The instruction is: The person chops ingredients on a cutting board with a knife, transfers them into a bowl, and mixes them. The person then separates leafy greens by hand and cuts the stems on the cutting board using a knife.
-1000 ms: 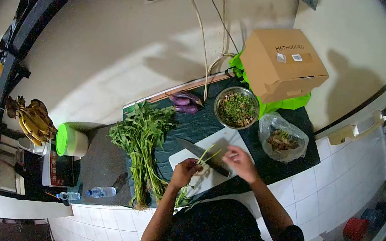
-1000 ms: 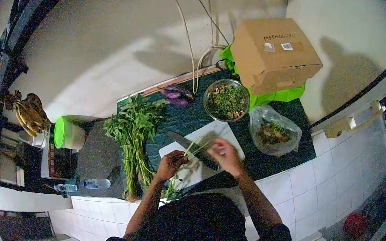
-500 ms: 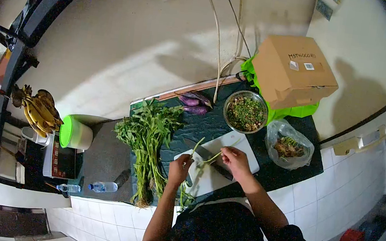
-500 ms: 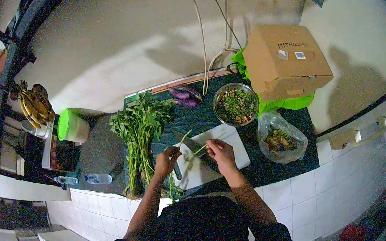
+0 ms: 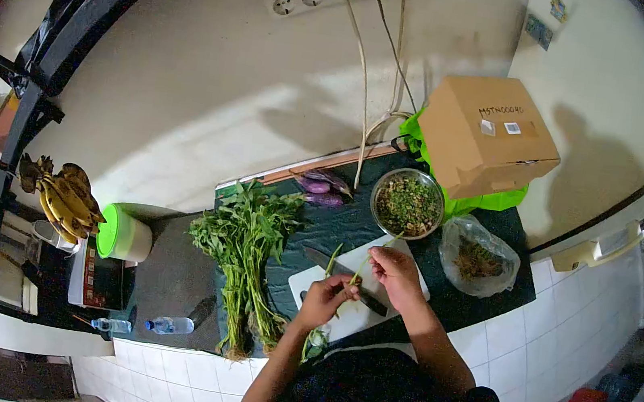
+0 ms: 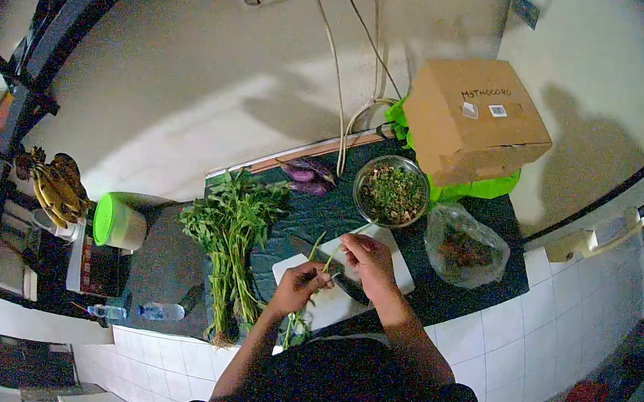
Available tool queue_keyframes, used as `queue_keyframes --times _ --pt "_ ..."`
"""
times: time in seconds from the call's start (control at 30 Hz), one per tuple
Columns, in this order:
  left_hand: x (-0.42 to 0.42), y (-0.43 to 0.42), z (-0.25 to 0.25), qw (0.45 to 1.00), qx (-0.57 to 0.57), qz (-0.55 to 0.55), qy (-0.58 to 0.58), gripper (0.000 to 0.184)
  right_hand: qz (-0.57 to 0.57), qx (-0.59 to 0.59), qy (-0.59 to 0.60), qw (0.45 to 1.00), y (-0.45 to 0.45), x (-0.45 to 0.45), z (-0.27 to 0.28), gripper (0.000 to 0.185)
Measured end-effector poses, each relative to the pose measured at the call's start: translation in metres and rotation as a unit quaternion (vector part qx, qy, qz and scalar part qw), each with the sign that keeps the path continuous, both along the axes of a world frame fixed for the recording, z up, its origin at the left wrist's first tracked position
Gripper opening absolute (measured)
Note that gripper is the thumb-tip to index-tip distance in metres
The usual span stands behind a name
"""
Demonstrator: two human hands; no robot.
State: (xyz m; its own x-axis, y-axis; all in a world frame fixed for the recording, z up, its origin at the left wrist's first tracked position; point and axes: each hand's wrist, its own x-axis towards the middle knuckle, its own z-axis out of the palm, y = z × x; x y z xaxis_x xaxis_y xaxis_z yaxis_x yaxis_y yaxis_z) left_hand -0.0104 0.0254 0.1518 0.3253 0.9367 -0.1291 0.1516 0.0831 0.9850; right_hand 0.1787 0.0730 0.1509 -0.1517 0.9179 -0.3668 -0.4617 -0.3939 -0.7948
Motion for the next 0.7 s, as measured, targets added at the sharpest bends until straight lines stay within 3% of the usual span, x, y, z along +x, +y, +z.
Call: queue_keyframes --times 0.17,0.23,0.27,0.43,0.6,0.7 --pt "0.003 -0.003 0.008 0.991 -0.074 0.054 -0.094 0.02 0.062 -0.036 -0.048 0.996 -0.002 -0.004 0.024 0.016" --pt "0.004 -0.004 0.021 0.992 -0.082 0.074 -0.066 0.018 0.157 0.117 -0.112 0.974 -0.01 -0.01 0.003 0.023" --pt "0.003 -0.006 0.02 0.991 -0.082 0.077 -0.068 0.018 0.189 0.116 -0.109 0.969 -0.012 -0.012 -0.013 0.022" --pt "-0.006 -0.018 0.015 0.994 -0.075 0.074 0.002 0.022 0.195 0.153 -0.177 0.953 -0.021 -0.02 -0.013 0.025" --pt "-0.015 -0.021 0.006 0.99 -0.09 0.11 -0.021 0.024 0.181 0.214 -0.293 0.914 -0.026 -0.026 -0.016 0.021" --pt "-0.014 -0.027 0.001 0.984 -0.107 0.136 -0.045 0.023 0.161 0.225 -0.289 0.916 -0.031 -0.028 -0.016 0.021"
